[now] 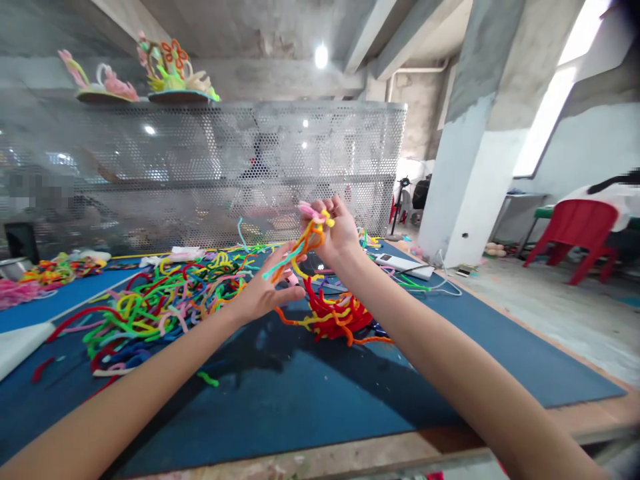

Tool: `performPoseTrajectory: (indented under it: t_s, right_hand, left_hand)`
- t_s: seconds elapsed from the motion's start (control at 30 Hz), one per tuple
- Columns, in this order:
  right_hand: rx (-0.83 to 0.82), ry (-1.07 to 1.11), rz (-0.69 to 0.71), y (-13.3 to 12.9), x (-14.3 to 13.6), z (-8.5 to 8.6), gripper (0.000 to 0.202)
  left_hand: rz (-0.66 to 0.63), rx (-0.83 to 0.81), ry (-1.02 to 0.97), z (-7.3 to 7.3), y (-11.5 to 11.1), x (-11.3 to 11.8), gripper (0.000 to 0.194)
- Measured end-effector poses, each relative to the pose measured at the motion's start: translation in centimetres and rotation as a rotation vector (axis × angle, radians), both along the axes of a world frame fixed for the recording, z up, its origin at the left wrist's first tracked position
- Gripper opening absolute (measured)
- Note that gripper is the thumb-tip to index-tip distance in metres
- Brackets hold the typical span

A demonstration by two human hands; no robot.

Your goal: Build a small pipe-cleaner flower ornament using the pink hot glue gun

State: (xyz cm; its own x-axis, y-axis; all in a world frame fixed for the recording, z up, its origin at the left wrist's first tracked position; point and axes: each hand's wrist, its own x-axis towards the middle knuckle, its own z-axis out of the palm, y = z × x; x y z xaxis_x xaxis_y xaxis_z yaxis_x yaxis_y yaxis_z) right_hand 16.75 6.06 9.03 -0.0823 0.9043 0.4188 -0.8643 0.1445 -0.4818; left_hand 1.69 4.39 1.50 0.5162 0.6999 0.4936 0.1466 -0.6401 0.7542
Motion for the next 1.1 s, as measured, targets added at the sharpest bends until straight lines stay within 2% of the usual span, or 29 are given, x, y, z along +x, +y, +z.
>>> performPoseTrajectory:
  t_s: [0.1, 0.2, 0.33, 0.4, 0.43, 0.5, 0.57, 0.63, 0.73, 0.87, 0.93, 1.03, 1.1]
  right_hand:
    - [0.097, -0.135, -0.037, 0.0, -1.1, 0.0, 0.046]
    - [0.275, -0.429, -0.272, -0.3, -1.2, -0.1, 0.044]
    - [0.452, -0.935, -0.718, -2.1, 1.0, -0.8, 0.039]
    - [0.523, -1.214, -0.814, -3.2, 2.4, -1.4, 0.038]
    - [0.553, -1.339, -0.796, -3.7, 3.1, -1.9, 0.038]
    - [0.577, -1.508, -0.62, -4.4, 4.2, -3.0, 0.036]
    - [0.523, -1.525, -0.385, -4.7, 4.9, -4.1, 0.037]
    - [0.422, -1.457, -0.269, -4.5, 5.4, -5.2, 0.039]
    - [0.298, -1.352, -0.372, -4.0, 5.5, -6.5, 0.035]
    - [0.233, -1.328, -0.498, -3.9, 4.9, -7.6, 0.026]
    - [0.273, -1.451, -0.54, -4.2, 4.4, -8.0, 0.023]
    - [0.411, -1.743, -0.689, -4.8, 3.7, -8.5, 0.017]
    - [0.482, -1.866, -0.788, -5.0, 3.4, -8.9, 0.018]
  left_hand:
    - [-0.061, -0.156, -0.199, 1.2, -1.7, -0.1, 0.052]
    - [0.006, -0.321, -0.306, 2.8, -2.4, -1.0, 0.03]
    - [0.184, -0.257, -0.326, 4.3, -1.4, -4.5, 0.025]
    - [0.195, -0.204, -0.228, 4.5, -0.5, -6.5, 0.027]
    - [0.2, -0.18, -0.172, 4.4, 0.0, -7.4, 0.028]
    - [0.204, -0.181, -0.038, 3.9, 0.6, -8.8, 0.03]
    - [0.2, -0.219, 0.104, 3.4, 0.9, -9.5, 0.031]
    - [0.191, -0.238, 0.214, 2.9, 1.1, -9.6, 0.033]
    - [0.211, -0.201, 0.3, 2.3, 1.4, -9.4, 0.034]
    - [0.371, -0.127, 0.398, 1.8, 2.3, -10.1, 0.035]
    - [0.447, -0.065, 0.463, 1.5, 3.0, -11.0, 0.033]
    - [0.532, 0.021, 0.579, 1.1, 3.9, -12.3, 0.031]
    - [0.599, 0.148, 0.638, 1.0, 4.0, -12.4, 0.03]
